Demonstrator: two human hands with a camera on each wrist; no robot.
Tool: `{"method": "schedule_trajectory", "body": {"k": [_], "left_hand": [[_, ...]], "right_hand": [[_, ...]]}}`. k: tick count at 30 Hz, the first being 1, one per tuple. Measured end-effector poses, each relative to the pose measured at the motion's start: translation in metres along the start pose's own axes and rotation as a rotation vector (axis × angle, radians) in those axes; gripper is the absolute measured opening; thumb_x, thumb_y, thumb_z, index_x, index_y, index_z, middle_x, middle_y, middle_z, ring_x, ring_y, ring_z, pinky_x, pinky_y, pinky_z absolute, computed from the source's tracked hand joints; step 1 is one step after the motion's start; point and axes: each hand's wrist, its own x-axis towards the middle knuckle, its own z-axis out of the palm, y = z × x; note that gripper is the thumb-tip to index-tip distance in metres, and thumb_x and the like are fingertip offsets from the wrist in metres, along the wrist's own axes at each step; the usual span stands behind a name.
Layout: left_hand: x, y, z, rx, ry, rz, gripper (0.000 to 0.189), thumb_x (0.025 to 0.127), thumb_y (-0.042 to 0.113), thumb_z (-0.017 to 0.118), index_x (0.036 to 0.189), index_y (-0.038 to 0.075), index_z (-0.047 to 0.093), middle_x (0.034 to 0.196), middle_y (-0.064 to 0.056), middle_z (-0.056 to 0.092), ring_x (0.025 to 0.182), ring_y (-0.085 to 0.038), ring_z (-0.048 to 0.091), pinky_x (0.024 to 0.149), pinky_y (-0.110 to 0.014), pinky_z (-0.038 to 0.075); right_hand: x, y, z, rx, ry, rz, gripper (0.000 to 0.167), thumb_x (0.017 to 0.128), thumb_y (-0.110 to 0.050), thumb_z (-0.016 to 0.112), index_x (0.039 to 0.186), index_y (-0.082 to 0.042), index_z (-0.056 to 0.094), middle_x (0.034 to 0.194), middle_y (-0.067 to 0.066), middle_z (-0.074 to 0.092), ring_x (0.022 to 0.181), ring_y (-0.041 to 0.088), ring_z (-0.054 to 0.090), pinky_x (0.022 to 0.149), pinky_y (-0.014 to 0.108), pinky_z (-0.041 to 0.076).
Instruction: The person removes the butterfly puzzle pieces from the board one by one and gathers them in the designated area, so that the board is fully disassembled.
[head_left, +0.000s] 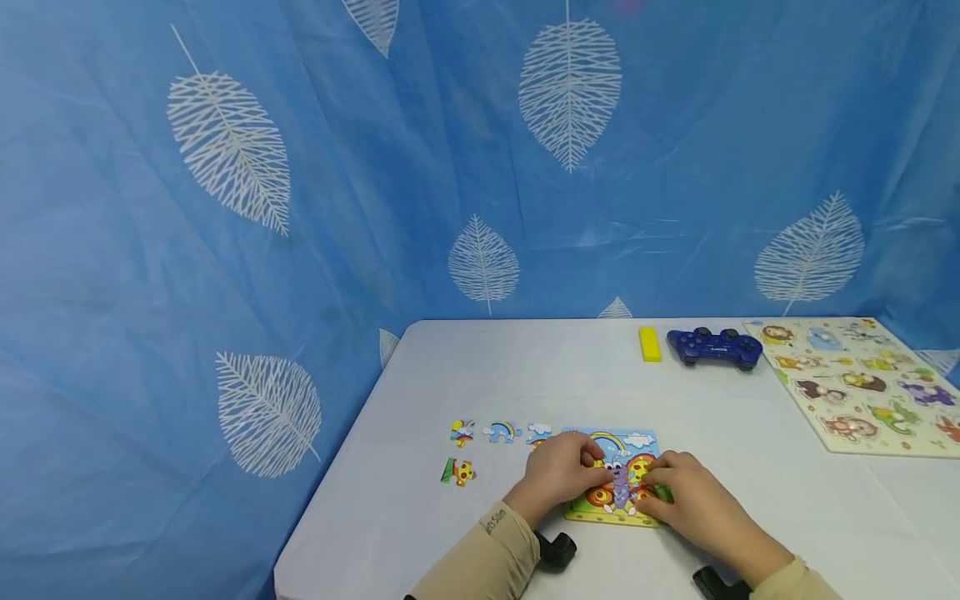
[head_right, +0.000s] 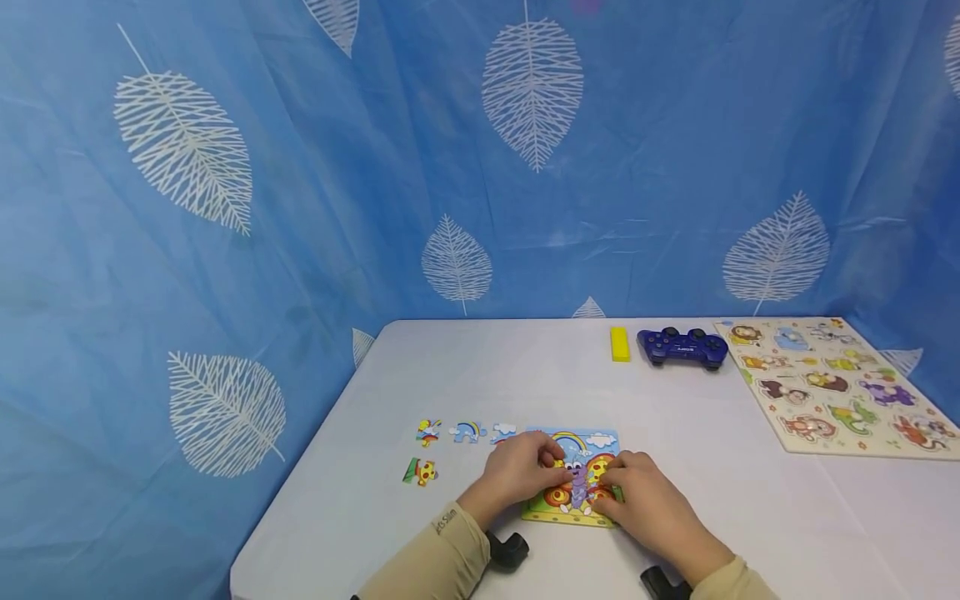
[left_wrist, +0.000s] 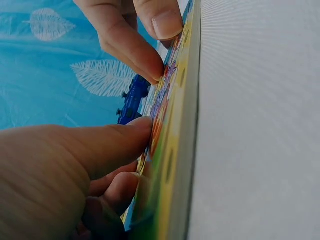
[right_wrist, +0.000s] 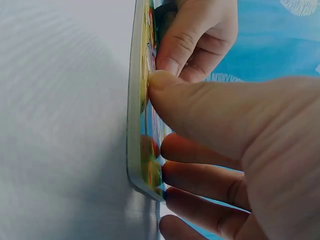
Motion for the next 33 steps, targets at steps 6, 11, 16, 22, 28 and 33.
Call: {"method": "schedule_trajectory", "body": {"k": [6, 11, 16, 22, 28, 33], "left_hand": [[0.0019, 0.0004, -0.001, 0.0, 0.024, 0.016, 0.023, 0.083, 0.048, 0.085, 0.094, 0.031, 0.073, 0.078, 0.021, 0.057, 0.068, 0.003, 0.051, 0.06, -0.021, 0.042], [0.0031, 0.0006, -0.0054, 0.055, 0.019, 0.061, 0.028, 0.082, 0.051, 0.084, 0.099, 0.031, 0.073, 0.084, 0.019, 0.059, 0.072, 0.003, 0.051, 0.061, -0.02, 0.043], [0.0003, 0.0026, -0.0049, 0.061, -0.009, 0.043, 0.029, 0.083, 0.052, 0.083, 0.1, 0.031, 0.073, 0.087, 0.018, 0.058, 0.073, 0.002, 0.051, 0.062, -0.021, 0.044], [-0.0017, 0.0025, -0.001, 0.054, -0.024, 0.014, 0.029, 0.084, 0.053, 0.082, 0.1, 0.032, 0.071, 0.091, 0.018, 0.06, 0.077, 0.002, 0.055, 0.065, -0.023, 0.046], [-0.0033, -0.0005, -0.0031, 0.04, -0.006, 0.047, 0.031, 0.085, 0.052, 0.081, 0.103, 0.03, 0.069, 0.093, 0.019, 0.061, 0.079, 0.003, 0.057, 0.065, -0.023, 0.046], [-0.0044, -0.0019, -0.0041, 0.011, -0.006, 0.075, 0.032, 0.086, 0.051, 0.081, 0.104, 0.031, 0.066, 0.09, 0.023, 0.062, 0.077, 0.005, 0.057, 0.065, -0.021, 0.044]], "right_hand": [[0.0015, -0.0016, 0.0021, -0.012, 0.03, 0.012, 0.025, 0.082, -0.037, 0.086, 0.096, -0.018, 0.081, 0.096, -0.008, 0.062, 0.093, 0.015, 0.056, 0.079, 0.04, 0.052], [0.0042, -0.0039, 0.0015, -0.023, 0.057, 0.011, 0.037, 0.078, -0.041, 0.089, 0.095, -0.01, 0.079, 0.096, -0.004, 0.061, 0.092, 0.017, 0.055, 0.079, 0.042, 0.051], [0.0029, -0.0048, 0.0022, -0.031, 0.034, 0.019, 0.039, 0.078, -0.042, 0.088, 0.096, -0.008, 0.079, 0.096, -0.003, 0.062, 0.092, 0.018, 0.055, 0.079, 0.042, 0.05], [0.0007, -0.0055, 0.0036, -0.045, 0.018, 0.027, 0.039, 0.079, -0.043, 0.087, 0.096, -0.01, 0.079, 0.095, -0.004, 0.06, 0.091, 0.016, 0.054, 0.077, 0.04, 0.05], [-0.0006, -0.0076, 0.0044, -0.068, 0.048, -0.016, 0.028, 0.08, -0.039, 0.087, 0.092, -0.014, 0.08, 0.095, -0.006, 0.06, 0.091, 0.016, 0.055, 0.079, 0.04, 0.052], [-0.0018, -0.0075, 0.0051, -0.07, 0.049, -0.02, 0.026, 0.081, -0.039, 0.086, 0.09, -0.015, 0.08, 0.095, -0.006, 0.06, 0.091, 0.016, 0.054, 0.078, 0.039, 0.051]]}}
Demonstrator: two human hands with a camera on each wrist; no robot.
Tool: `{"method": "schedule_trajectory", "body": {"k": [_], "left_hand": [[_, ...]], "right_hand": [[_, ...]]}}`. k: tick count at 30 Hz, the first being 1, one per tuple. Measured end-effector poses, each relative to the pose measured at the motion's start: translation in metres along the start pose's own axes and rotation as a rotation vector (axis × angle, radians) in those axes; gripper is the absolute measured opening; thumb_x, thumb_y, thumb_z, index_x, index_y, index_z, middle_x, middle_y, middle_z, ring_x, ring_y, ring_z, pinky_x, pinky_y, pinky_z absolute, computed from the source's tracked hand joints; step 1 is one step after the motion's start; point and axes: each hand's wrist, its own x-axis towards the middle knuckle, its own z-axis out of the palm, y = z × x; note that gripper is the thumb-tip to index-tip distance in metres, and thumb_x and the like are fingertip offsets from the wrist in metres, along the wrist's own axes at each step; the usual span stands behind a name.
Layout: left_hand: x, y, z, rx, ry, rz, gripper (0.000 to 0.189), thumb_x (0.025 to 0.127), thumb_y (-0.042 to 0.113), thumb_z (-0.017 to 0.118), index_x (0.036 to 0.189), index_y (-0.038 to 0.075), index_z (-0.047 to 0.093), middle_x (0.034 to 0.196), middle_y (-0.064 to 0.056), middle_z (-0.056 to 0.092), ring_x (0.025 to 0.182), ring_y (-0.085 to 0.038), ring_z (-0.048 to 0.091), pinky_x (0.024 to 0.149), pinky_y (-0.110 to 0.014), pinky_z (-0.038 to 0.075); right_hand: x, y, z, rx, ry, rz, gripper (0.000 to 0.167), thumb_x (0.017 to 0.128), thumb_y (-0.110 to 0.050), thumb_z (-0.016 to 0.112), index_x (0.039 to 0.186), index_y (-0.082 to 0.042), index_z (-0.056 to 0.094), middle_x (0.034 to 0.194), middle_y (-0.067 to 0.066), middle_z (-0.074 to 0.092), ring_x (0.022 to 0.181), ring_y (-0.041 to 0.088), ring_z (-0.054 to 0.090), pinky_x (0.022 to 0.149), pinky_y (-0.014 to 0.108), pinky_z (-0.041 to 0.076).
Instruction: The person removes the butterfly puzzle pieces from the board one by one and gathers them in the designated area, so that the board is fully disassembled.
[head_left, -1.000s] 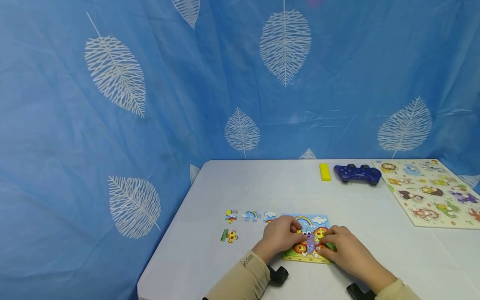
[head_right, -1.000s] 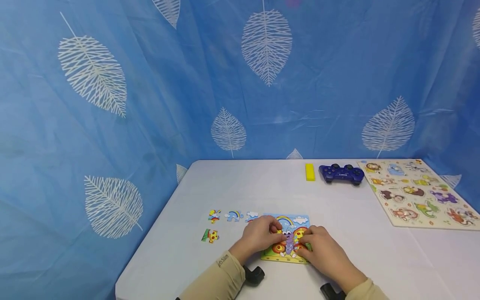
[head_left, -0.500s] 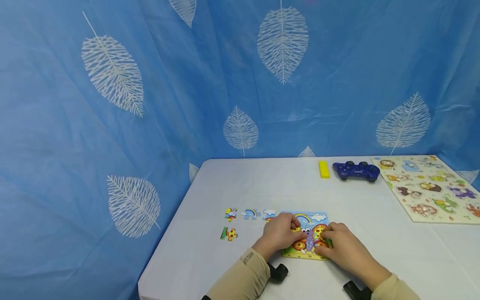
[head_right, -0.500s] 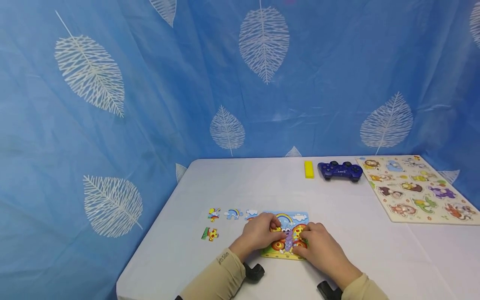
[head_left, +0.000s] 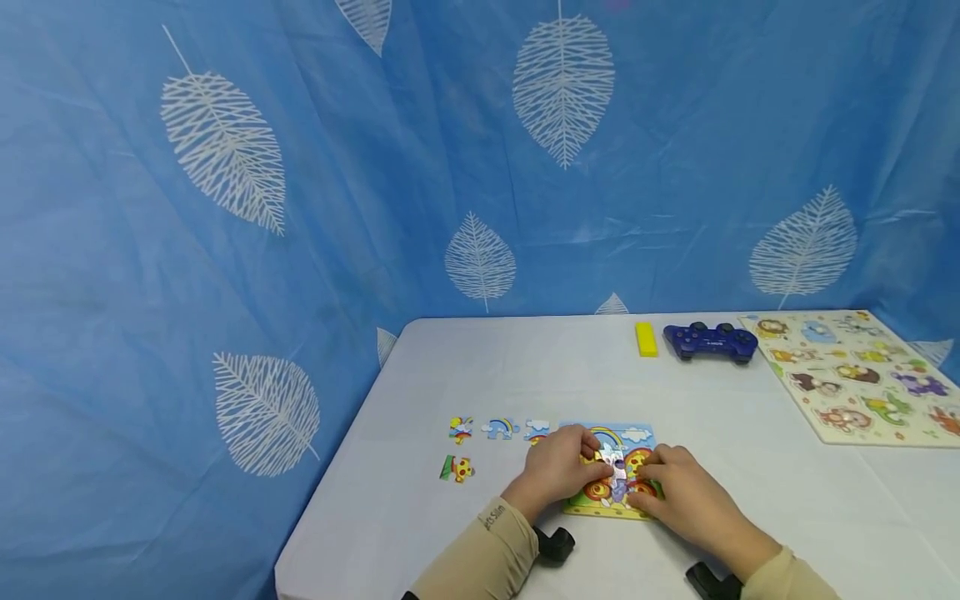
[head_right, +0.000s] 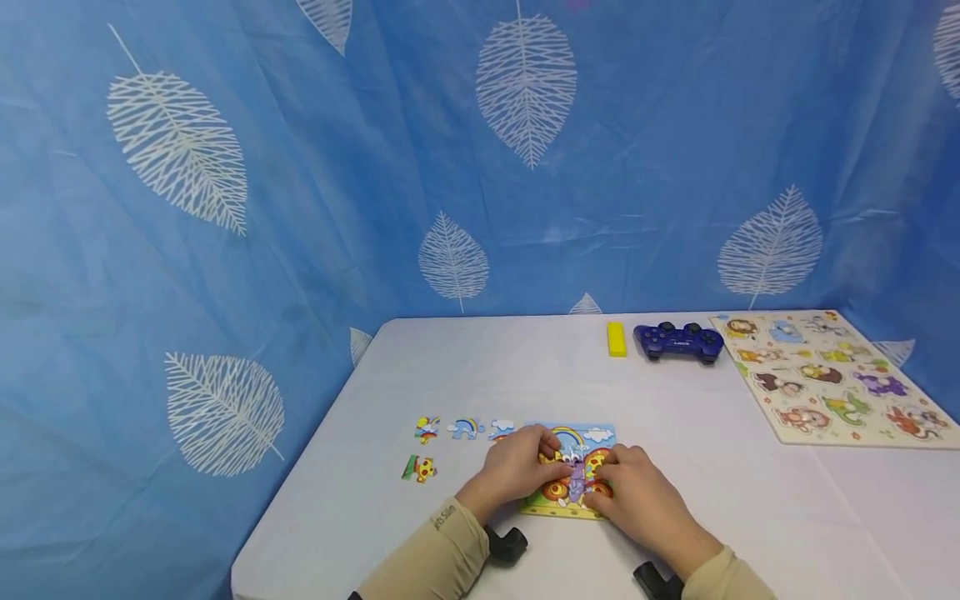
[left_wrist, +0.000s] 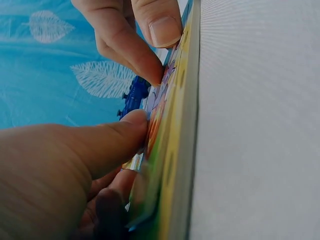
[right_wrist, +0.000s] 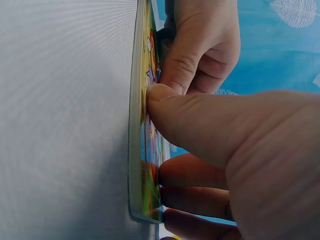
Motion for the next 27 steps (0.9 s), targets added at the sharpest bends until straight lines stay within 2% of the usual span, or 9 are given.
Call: {"method": "schedule_trajectory", "body": {"k": [4, 11, 15, 19, 23, 27], "left_hand": [[0.0, 0.0, 0.001, -0.004, 0.008, 0.026, 0.03, 0.086, 0.05, 0.082, 0.104, 0.032, 0.067, 0.088, 0.022, 0.061, 0.075, 0.005, 0.055, 0.064, -0.021, 0.043], [0.003, -0.002, 0.002, -0.021, 0.003, 0.048, 0.036, 0.087, 0.048, 0.081, 0.117, 0.031, 0.069, 0.087, 0.023, 0.058, 0.071, 0.004, 0.051, 0.062, -0.02, 0.042], [0.004, -0.002, 0.002, -0.046, 0.005, 0.025, 0.029, 0.087, 0.048, 0.081, 0.109, 0.033, 0.07, 0.086, 0.024, 0.058, 0.072, 0.005, 0.051, 0.063, -0.021, 0.042], [0.003, 0.0, 0.0, -0.149, 0.015, -0.018, 0.025, 0.087, 0.045, 0.082, 0.104, 0.032, 0.068, 0.083, 0.022, 0.06, 0.071, 0.003, 0.053, 0.064, -0.022, 0.043], [0.002, 0.001, -0.002, -0.302, 0.051, -0.034, 0.019, 0.091, 0.04, 0.08, 0.101, 0.029, 0.069, 0.082, 0.02, 0.063, 0.07, 0.002, 0.056, 0.064, -0.023, 0.045], [-0.002, -0.003, -0.014, -0.471, 0.099, -0.027, 0.012, 0.096, 0.036, 0.075, 0.101, 0.026, 0.072, 0.082, 0.016, 0.067, 0.07, -0.001, 0.059, 0.062, -0.025, 0.048]], "right_hand": [[-0.001, 0.0, 0.0, -0.002, 0.002, 0.003, 0.029, 0.081, -0.041, 0.086, 0.091, -0.016, 0.08, 0.096, -0.005, 0.061, 0.092, 0.017, 0.055, 0.079, 0.04, 0.051], [0.001, -0.005, 0.004, -0.043, 0.025, 0.05, 0.038, 0.08, -0.049, 0.084, 0.093, -0.014, 0.079, 0.098, 0.0, 0.063, 0.092, 0.021, 0.057, 0.077, 0.043, 0.052], [0.003, -0.009, 0.004, -0.044, 0.017, 0.076, 0.036, 0.081, -0.045, 0.085, 0.094, -0.012, 0.079, 0.097, 0.0, 0.062, 0.091, 0.022, 0.057, 0.076, 0.044, 0.052], [0.003, -0.011, 0.002, -0.04, 0.023, 0.076, 0.033, 0.08, -0.045, 0.085, 0.092, -0.015, 0.078, 0.093, -0.002, 0.059, 0.088, 0.02, 0.055, 0.073, 0.042, 0.05], [0.003, -0.011, 0.002, -0.041, 0.039, 0.064, 0.033, 0.079, -0.047, 0.085, 0.088, -0.016, 0.076, 0.091, -0.003, 0.058, 0.087, 0.019, 0.054, 0.072, 0.041, 0.05], [0.001, -0.011, 0.004, -0.038, 0.029, 0.073, 0.033, 0.079, -0.047, 0.086, 0.086, -0.017, 0.076, 0.089, -0.004, 0.056, 0.085, 0.018, 0.052, 0.072, 0.04, 0.049]]}}
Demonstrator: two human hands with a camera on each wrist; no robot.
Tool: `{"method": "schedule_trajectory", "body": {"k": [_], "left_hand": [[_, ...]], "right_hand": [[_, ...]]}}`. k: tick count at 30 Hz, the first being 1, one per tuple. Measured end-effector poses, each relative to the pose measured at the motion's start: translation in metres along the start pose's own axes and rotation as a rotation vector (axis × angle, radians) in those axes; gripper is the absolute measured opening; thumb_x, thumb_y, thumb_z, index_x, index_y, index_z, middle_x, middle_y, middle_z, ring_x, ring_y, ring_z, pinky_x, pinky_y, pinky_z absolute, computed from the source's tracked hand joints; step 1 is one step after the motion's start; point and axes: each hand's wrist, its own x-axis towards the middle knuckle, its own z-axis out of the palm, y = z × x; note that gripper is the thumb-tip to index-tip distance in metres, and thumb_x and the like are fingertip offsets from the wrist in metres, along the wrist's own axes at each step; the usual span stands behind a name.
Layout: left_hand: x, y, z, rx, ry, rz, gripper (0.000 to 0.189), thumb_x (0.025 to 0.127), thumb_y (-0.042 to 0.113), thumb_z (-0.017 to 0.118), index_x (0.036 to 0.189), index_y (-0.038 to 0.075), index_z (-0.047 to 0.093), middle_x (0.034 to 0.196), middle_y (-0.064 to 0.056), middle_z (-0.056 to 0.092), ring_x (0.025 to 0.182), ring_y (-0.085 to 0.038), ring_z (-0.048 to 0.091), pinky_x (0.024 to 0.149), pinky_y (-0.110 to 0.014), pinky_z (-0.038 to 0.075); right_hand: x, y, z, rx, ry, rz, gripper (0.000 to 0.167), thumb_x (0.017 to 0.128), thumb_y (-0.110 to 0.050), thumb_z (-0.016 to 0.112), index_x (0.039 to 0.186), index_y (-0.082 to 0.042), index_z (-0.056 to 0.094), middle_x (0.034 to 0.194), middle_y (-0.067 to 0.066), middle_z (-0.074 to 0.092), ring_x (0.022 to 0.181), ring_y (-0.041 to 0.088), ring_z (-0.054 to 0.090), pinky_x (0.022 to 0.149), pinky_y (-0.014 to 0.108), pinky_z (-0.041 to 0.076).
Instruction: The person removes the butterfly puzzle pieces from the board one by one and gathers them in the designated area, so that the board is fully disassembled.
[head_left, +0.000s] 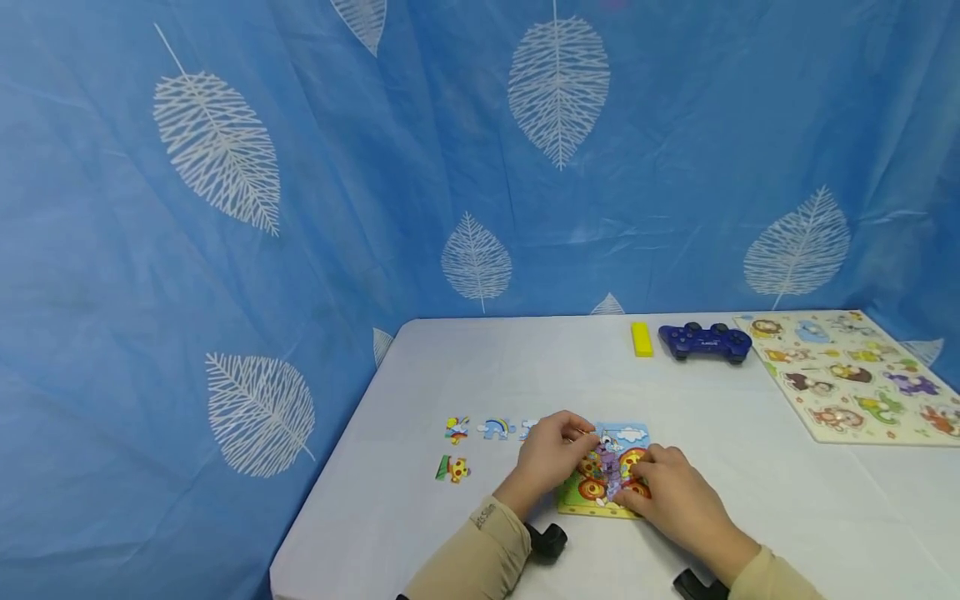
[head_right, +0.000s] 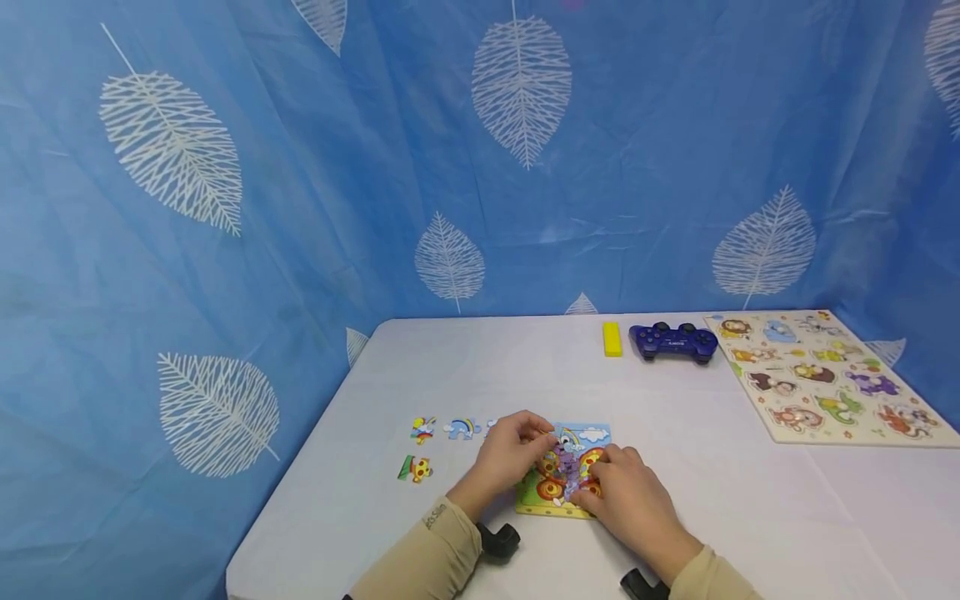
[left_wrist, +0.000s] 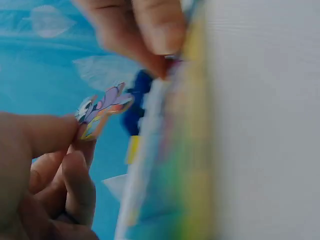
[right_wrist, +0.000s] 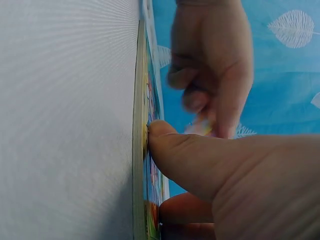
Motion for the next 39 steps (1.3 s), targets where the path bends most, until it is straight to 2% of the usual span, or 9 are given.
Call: {"method": "schedule_trajectory", "body": {"k": [3, 6, 8, 12, 15, 17, 24, 33, 39], "left_hand": [[-0.003, -0.002, -0.032, -0.044, 0.016, -0.011, 0.012, 0.097, 0.033, 0.073, 0.102, 0.023, 0.073, 0.084, 0.01, 0.069, 0.073, -0.009, 0.064, 0.062, -0.029, 0.05], [-0.008, -0.013, -0.074, -0.005, 0.022, -0.054, 0.013, 0.097, 0.029, 0.073, 0.103, 0.017, 0.074, 0.089, 0.003, 0.071, 0.079, -0.018, 0.066, 0.066, -0.034, 0.051], [-0.013, -0.023, -0.096, 0.032, 0.003, -0.109, 0.014, 0.097, 0.027, 0.073, 0.103, 0.015, 0.074, 0.091, 0.001, 0.07, 0.081, -0.022, 0.065, 0.067, -0.036, 0.05], [-0.021, -0.044, -0.119, 0.139, -0.094, -0.164, 0.012, 0.095, 0.023, 0.073, 0.098, 0.012, 0.075, 0.089, 0.0, 0.069, 0.077, -0.019, 0.061, 0.066, -0.036, 0.049], [-0.024, -0.051, -0.123, 0.21, -0.148, -0.183, 0.01, 0.092, 0.023, 0.075, 0.094, 0.013, 0.075, 0.088, 0.001, 0.069, 0.077, -0.017, 0.06, 0.068, -0.037, 0.049], [-0.024, -0.053, -0.124, 0.257, -0.156, -0.194, 0.011, 0.091, 0.024, 0.077, 0.093, 0.013, 0.076, 0.089, 0.001, 0.07, 0.078, -0.017, 0.061, 0.069, -0.038, 0.05], [-0.023, -0.055, -0.122, 0.423, -0.101, -0.248, 0.011, 0.085, 0.029, 0.082, 0.087, 0.019, 0.076, 0.085, 0.006, 0.07, 0.071, -0.014, 0.06, 0.063, -0.036, 0.048], [-0.024, -0.054, -0.115, 0.486, -0.046, -0.289, 0.018, 0.082, 0.033, 0.085, 0.081, 0.021, 0.072, 0.077, 0.008, 0.066, 0.061, -0.015, 0.058, 0.056, -0.034, 0.043], [-0.027, -0.051, -0.111, 0.52, -0.032, -0.294, 0.024, 0.082, 0.036, 0.085, 0.079, 0.021, 0.067, 0.073, 0.007, 0.063, 0.056, -0.016, 0.058, 0.053, -0.035, 0.043]], "right_hand": [[0.001, 0.001, 0.002, 0.014, -0.015, 0.005, 0.032, 0.079, -0.046, 0.086, 0.086, -0.017, 0.076, 0.089, -0.004, 0.056, 0.085, 0.017, 0.051, 0.072, 0.039, 0.048], [0.001, 0.001, 0.003, 0.018, -0.018, 0.003, 0.031, 0.079, -0.046, 0.086, 0.086, -0.017, 0.076, 0.09, -0.005, 0.056, 0.086, 0.017, 0.051, 0.073, 0.039, 0.048], [0.001, 0.002, 0.002, 0.012, -0.015, 0.0, 0.031, 0.079, -0.045, 0.086, 0.086, -0.016, 0.076, 0.09, -0.004, 0.057, 0.087, 0.018, 0.051, 0.074, 0.04, 0.048], [0.0, 0.004, 0.001, -0.007, -0.013, 0.0, 0.032, 0.079, -0.047, 0.085, 0.086, -0.016, 0.076, 0.09, -0.004, 0.056, 0.086, 0.018, 0.051, 0.073, 0.04, 0.049], [0.001, 0.003, 0.0, -0.009, -0.017, 0.001, 0.034, 0.079, -0.048, 0.085, 0.088, -0.016, 0.077, 0.091, -0.004, 0.057, 0.086, 0.017, 0.051, 0.072, 0.04, 0.048], [0.002, 0.003, 0.001, -0.009, -0.022, 0.005, 0.036, 0.08, -0.048, 0.085, 0.089, -0.015, 0.077, 0.091, -0.004, 0.057, 0.087, 0.018, 0.051, 0.073, 0.04, 0.049], [0.002, 0.002, 0.002, -0.012, -0.031, 0.007, 0.037, 0.079, -0.049, 0.085, 0.091, -0.014, 0.078, 0.092, -0.004, 0.057, 0.088, 0.018, 0.051, 0.073, 0.04, 0.049], [0.002, 0.003, 0.003, -0.011, -0.062, 0.032, 0.042, 0.08, -0.052, 0.083, 0.095, -0.013, 0.079, 0.098, -0.001, 0.061, 0.091, 0.019, 0.053, 0.076, 0.042, 0.051], [0.002, 0.002, 0.003, -0.015, -0.062, 0.033, 0.04, 0.081, -0.05, 0.084, 0.094, -0.013, 0.079, 0.095, -0.002, 0.059, 0.089, 0.017, 0.051, 0.073, 0.04, 0.049]]}}
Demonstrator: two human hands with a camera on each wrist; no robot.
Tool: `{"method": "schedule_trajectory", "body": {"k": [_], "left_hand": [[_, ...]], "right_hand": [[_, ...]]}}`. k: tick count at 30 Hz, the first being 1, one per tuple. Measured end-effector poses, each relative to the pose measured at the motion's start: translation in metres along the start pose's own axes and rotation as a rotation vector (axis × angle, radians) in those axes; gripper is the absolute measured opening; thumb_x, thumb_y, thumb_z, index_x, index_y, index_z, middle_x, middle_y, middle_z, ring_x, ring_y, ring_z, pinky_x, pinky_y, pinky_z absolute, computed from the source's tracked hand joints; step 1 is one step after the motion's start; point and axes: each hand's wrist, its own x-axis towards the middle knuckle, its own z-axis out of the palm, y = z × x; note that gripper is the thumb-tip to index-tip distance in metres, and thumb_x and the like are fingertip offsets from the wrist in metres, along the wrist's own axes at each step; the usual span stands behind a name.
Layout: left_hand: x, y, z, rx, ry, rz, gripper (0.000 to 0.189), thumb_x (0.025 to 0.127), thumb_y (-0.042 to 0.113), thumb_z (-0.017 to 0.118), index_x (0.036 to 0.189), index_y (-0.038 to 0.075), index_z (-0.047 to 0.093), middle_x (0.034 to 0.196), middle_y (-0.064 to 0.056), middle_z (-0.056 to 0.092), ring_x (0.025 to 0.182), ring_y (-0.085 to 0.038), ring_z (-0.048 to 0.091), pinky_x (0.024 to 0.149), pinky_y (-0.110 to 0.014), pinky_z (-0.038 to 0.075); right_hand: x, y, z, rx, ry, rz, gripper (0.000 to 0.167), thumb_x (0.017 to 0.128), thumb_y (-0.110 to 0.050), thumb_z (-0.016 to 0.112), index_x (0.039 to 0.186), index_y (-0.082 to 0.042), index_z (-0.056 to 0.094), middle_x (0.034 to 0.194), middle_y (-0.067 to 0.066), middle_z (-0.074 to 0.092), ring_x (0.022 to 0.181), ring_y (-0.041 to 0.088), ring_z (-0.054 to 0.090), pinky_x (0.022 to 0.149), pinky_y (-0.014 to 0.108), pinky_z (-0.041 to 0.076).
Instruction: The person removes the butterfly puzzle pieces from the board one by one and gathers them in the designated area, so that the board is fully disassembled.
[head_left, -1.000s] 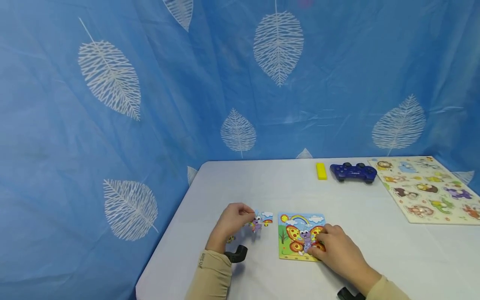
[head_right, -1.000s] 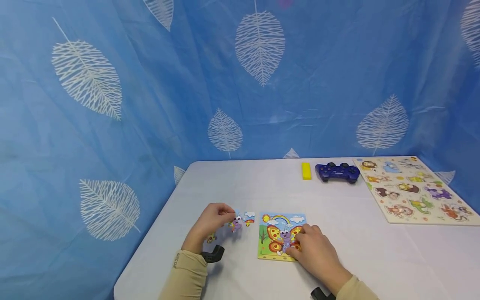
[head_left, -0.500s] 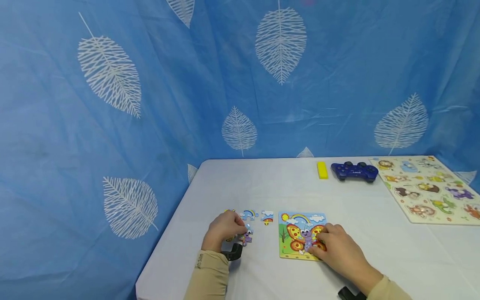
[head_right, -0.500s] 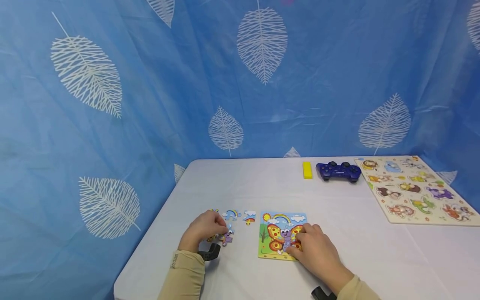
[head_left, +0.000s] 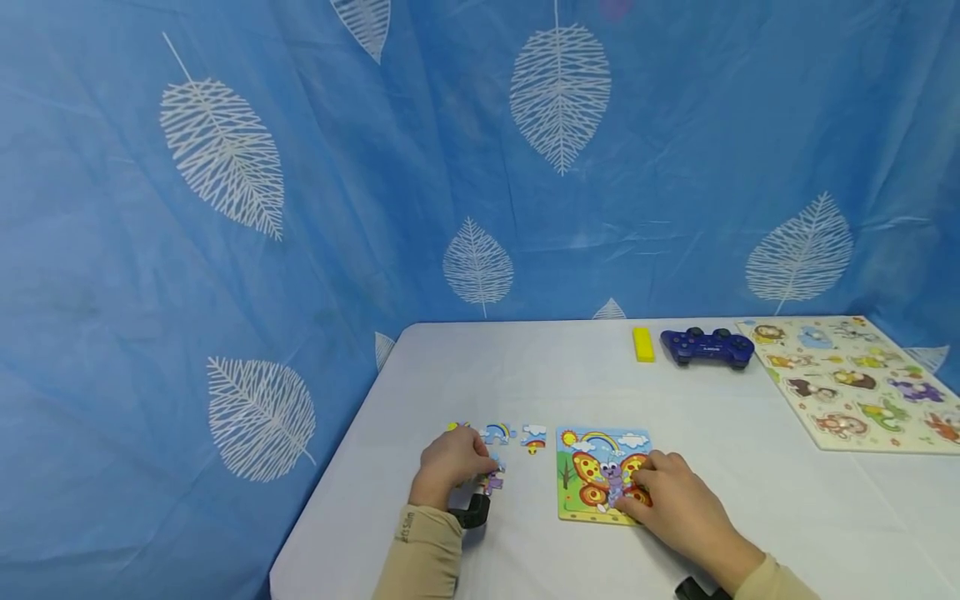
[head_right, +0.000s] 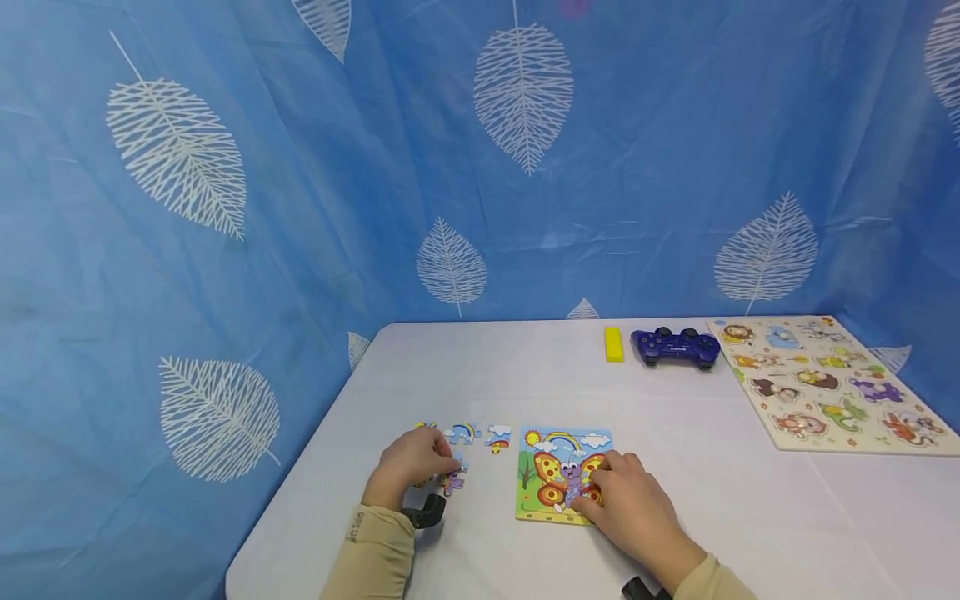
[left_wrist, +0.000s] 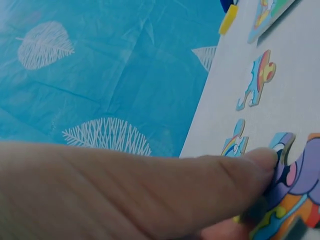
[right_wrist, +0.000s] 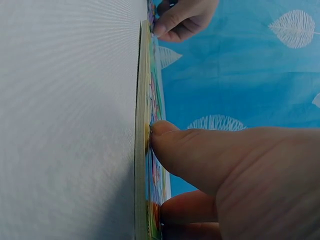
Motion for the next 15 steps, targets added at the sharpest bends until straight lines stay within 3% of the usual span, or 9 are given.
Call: {"method": "schedule_trajectory", "body": {"k": [9, 12, 15], "left_hand": [[0.0, 0.01, -0.002, 0.108, 0.045, -0.03, 0.033, 0.077, 0.041, 0.089, 0.081, 0.018, 0.066, 0.076, 0.006, 0.063, 0.064, -0.016, 0.055, 0.059, -0.035, 0.043], [-0.003, 0.021, 0.001, 0.157, 0.091, -0.007, 0.035, 0.078, 0.04, 0.089, 0.086, 0.016, 0.066, 0.078, 0.005, 0.063, 0.065, -0.015, 0.054, 0.061, -0.036, 0.045], [-0.006, 0.042, 0.01, 0.159, 0.093, 0.071, 0.031, 0.083, 0.041, 0.085, 0.095, 0.018, 0.068, 0.079, 0.006, 0.064, 0.064, -0.013, 0.053, 0.059, -0.034, 0.045]], "right_hand": [[0.001, 0.001, 0.0, -0.022, 0.019, -0.014, 0.042, 0.081, -0.051, 0.083, 0.095, -0.011, 0.08, 0.096, -0.001, 0.06, 0.09, 0.018, 0.053, 0.072, 0.041, 0.049], [0.0, 0.001, 0.001, -0.023, 0.038, -0.028, 0.039, 0.08, -0.05, 0.083, 0.092, -0.013, 0.08, 0.095, -0.002, 0.06, 0.089, 0.018, 0.053, 0.069, 0.04, 0.048], [-0.002, 0.003, 0.002, -0.037, 0.067, -0.042, 0.036, 0.08, -0.052, 0.083, 0.089, -0.017, 0.08, 0.094, -0.003, 0.06, 0.09, 0.019, 0.053, 0.068, 0.04, 0.047]]}}
